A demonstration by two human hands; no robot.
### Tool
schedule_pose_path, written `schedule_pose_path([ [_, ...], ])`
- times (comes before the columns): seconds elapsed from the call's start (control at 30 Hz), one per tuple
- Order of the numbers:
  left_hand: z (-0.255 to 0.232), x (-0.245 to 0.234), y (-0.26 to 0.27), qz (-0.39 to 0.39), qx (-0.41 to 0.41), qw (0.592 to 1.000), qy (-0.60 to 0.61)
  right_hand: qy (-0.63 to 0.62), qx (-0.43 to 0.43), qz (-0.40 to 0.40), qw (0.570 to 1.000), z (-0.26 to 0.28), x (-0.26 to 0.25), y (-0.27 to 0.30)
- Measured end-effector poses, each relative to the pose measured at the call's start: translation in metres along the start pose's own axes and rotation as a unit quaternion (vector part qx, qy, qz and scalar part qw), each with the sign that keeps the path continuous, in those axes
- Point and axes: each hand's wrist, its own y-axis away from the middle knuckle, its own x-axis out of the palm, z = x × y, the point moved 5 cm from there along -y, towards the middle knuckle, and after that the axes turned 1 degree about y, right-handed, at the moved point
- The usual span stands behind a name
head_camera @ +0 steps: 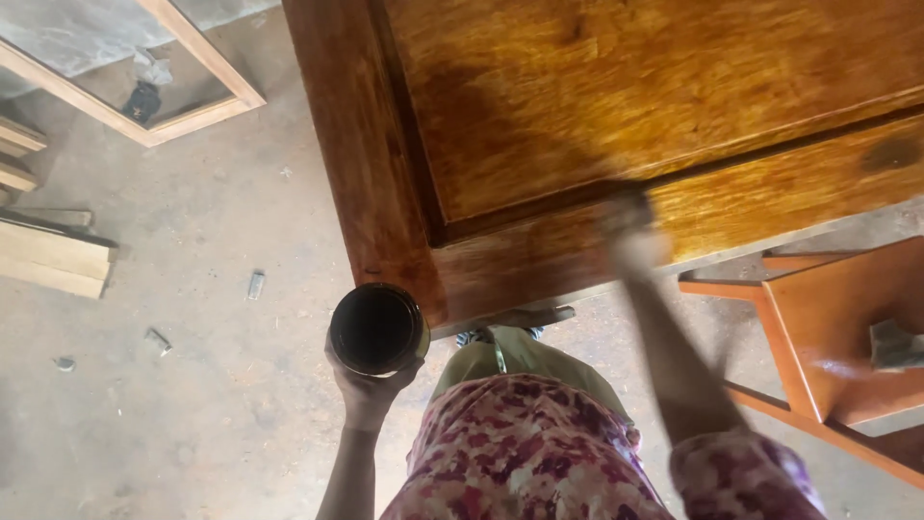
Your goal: Apply varnish to a wooden door using a paintbrush.
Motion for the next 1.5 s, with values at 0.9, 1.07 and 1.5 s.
schedule_pose_path([
  [0.9, -0.019, 0.049, -0.008, 0.056, -0.003, 0.998, -0.036, 0.842, -0.342, -0.323, 0.265, 0.071, 0.082, 0.13],
  [1.07, -0.024, 0.061, -0.014, 0.055, -0.006, 0.995, -0.085, 0.891, -0.252, -0.309, 0.218, -0.083, -0.055, 0.063],
  [1.5, -0.036, 0.117, -0.034, 0.098, 0.037, 0.978, -0.18, 0.828, -0.346, -0.315, 0.308, -0.152, 0.118, -0.025],
])
